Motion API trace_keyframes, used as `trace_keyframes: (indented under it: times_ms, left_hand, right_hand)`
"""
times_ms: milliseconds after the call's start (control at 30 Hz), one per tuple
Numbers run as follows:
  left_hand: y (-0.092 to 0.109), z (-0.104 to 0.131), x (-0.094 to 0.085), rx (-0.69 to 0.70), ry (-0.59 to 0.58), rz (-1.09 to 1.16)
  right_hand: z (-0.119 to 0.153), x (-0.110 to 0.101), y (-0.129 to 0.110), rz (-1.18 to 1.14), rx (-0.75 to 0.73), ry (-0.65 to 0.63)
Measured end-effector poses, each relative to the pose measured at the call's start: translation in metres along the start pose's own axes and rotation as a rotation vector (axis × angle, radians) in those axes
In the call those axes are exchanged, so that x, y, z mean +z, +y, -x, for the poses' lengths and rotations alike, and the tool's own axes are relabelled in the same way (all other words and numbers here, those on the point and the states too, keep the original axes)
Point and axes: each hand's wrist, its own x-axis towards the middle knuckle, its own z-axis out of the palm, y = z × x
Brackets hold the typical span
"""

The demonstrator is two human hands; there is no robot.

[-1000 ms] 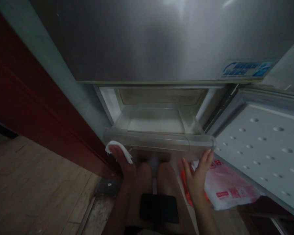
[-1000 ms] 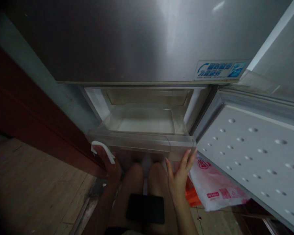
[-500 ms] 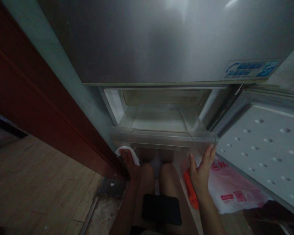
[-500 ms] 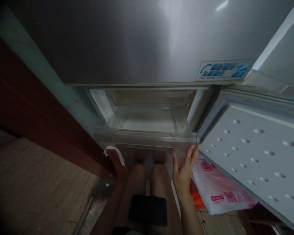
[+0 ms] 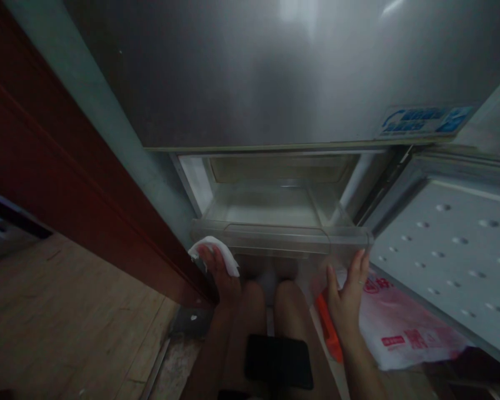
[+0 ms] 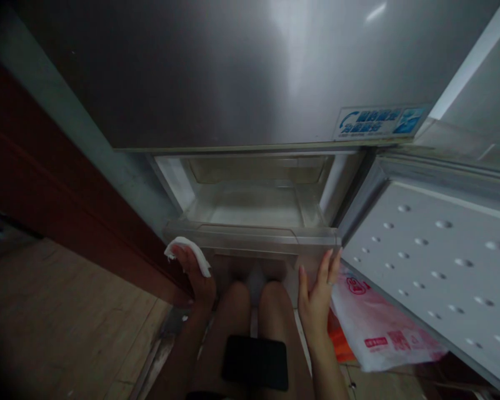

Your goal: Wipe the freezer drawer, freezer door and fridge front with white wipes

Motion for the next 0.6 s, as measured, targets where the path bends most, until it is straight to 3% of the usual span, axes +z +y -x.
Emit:
trace_keyframes:
  times_ms: [267,367,600]
  left_hand:
    - [-0.021,0.063,0.012,0.084,-0.142,-0.035]
    - [-0.017,0.053,0.007,0.07,-0.156,-0.026]
    - [-0.003,0.0,-0.007,0.057,-0.015,0.041]
  right_hand:
    - [0.0,-0.001,0.0,-0.002,-0.009,-0.003]
    - [0.0,-0.001,0.0,0.007,-0.011,-0.003]
    - [-0.001,-0.001,-0.002,0.0,-0.017,0.005]
